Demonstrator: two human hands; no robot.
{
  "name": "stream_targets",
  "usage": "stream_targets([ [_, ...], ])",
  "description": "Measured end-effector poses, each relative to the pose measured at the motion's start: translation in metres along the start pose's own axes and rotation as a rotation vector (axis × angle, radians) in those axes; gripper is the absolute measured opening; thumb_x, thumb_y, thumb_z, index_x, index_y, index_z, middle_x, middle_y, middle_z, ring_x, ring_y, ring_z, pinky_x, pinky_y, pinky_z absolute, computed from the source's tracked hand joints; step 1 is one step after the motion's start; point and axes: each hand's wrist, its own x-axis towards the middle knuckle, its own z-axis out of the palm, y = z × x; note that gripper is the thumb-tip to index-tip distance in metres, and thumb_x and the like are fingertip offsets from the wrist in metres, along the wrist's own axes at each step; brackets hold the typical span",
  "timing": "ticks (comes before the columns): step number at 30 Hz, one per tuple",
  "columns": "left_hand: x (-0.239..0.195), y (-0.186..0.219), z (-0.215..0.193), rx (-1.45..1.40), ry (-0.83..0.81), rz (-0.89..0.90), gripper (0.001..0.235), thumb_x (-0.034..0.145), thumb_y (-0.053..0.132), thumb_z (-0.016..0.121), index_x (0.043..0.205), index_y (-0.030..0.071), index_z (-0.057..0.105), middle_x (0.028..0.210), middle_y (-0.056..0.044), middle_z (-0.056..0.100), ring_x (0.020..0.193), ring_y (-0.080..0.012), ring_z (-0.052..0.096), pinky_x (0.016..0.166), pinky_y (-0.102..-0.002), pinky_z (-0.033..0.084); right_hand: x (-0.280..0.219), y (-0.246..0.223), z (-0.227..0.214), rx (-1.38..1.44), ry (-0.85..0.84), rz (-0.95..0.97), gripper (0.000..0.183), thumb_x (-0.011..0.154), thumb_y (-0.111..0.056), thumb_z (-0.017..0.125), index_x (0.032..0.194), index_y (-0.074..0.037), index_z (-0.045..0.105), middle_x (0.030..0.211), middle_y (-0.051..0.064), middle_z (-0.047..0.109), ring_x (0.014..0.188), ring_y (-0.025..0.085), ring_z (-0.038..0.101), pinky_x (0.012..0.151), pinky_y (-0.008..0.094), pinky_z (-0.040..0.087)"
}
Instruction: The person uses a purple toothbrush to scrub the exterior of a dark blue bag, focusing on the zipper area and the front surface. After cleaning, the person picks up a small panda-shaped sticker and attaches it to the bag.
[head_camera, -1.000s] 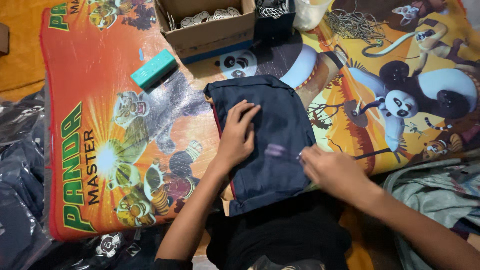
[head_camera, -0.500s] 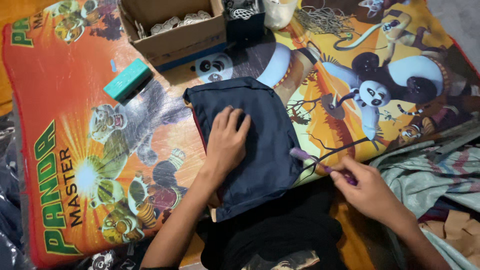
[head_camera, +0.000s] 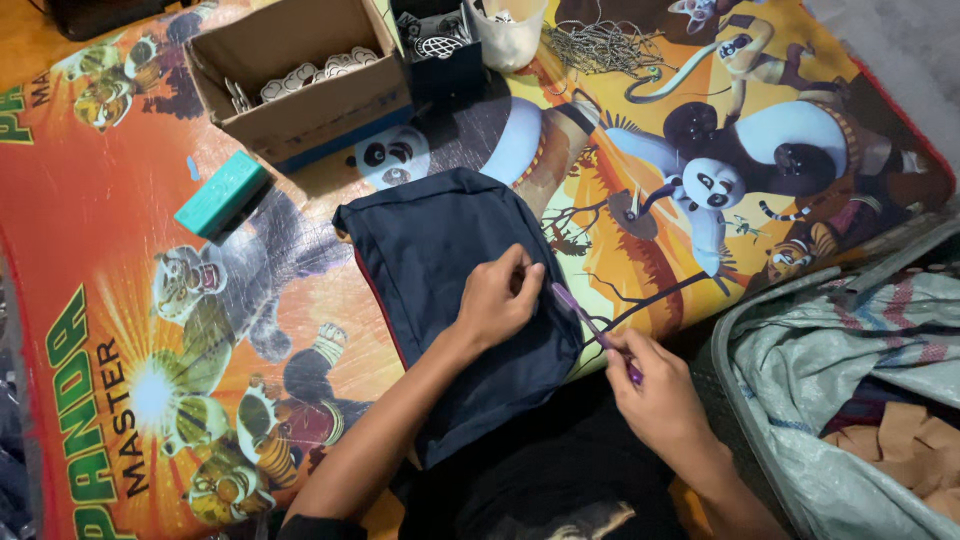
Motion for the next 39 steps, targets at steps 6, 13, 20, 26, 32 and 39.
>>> stream_targets([
  [6,-0.004,-0.007,0.003,-0.139,0.042,0.065,0.02,0.095,0.023,0.059,0.079,0.015,0.053,0.051,-0.011,0.058,0.05,-0.0335,0.06,0.048,-0.036,0.045,0.071,-0.004,0.024,-0.069,0.016,-0.193,0.01,0.095,-0.016,0.061,0.099,-0.011,0.069,0.086,0.013,0.072,0.085,0.034,0.072,0.07,0.043,0.058],
  [13,-0.003,-0.012,0.005,-0.186,0.072,0.028,0.021,0.095,0.021,0.061,0.077,0.012,0.054,0.048,-0.013,0.054,0.047,-0.0342,0.056,0.046,-0.037,0.042,0.048,-0.002,0.01,-0.126,-0.027,-0.178,0.013,0.094,-0.014,0.059,0.101,-0.009,0.069,0.086,0.016,0.071,0.086,0.036,0.072,0.072,0.046,0.057],
  [20,-0.005,-0.017,0.011,-0.297,0.119,-0.017,0.026,0.086,0.02,0.066,0.065,0.014,0.051,0.041,-0.006,0.051,0.037,-0.0227,0.05,0.04,-0.029,0.037,0.056,-0.014,-0.012,-0.102,-0.134,0.054,0.01,0.09,-0.02,0.065,0.089,-0.014,0.073,0.076,0.01,0.075,0.079,0.032,0.074,0.071,0.042,0.057],
  [26,-0.005,-0.017,0.009,-0.286,0.105,0.001,0.024,0.085,0.02,0.066,0.067,0.013,0.053,0.043,-0.008,0.052,0.038,-0.0248,0.05,0.04,-0.03,0.037,0.183,-0.023,0.049,-0.037,-0.149,-0.201,0.013,0.095,-0.023,0.06,0.095,-0.012,0.068,0.081,0.016,0.072,0.086,0.04,0.07,0.073,0.051,0.053],
  [32,-0.003,-0.013,0.007,-0.232,0.093,-0.019,0.022,0.087,0.019,0.065,0.07,0.012,0.053,0.045,-0.01,0.056,0.041,-0.0299,0.055,0.042,-0.033,0.039,0.166,-0.016,0.048,-0.102,-0.135,-0.229,0.012,0.095,-0.022,0.058,0.094,-0.014,0.066,0.08,0.018,0.071,0.084,0.041,0.07,0.072,0.053,0.054],
  [39,-0.001,0.002,0.002,-0.013,0.041,0.003,0.021,0.099,0.022,0.057,0.081,0.013,0.05,0.057,-0.003,0.051,0.048,-0.0222,0.052,0.053,-0.039,0.039,0.015,0.035,-0.013,-0.015,-0.126,-0.124,0.019,0.089,-0.012,0.065,0.107,-0.008,0.07,0.098,0.006,0.077,0.088,0.021,0.074,0.086,0.034,0.052],
])
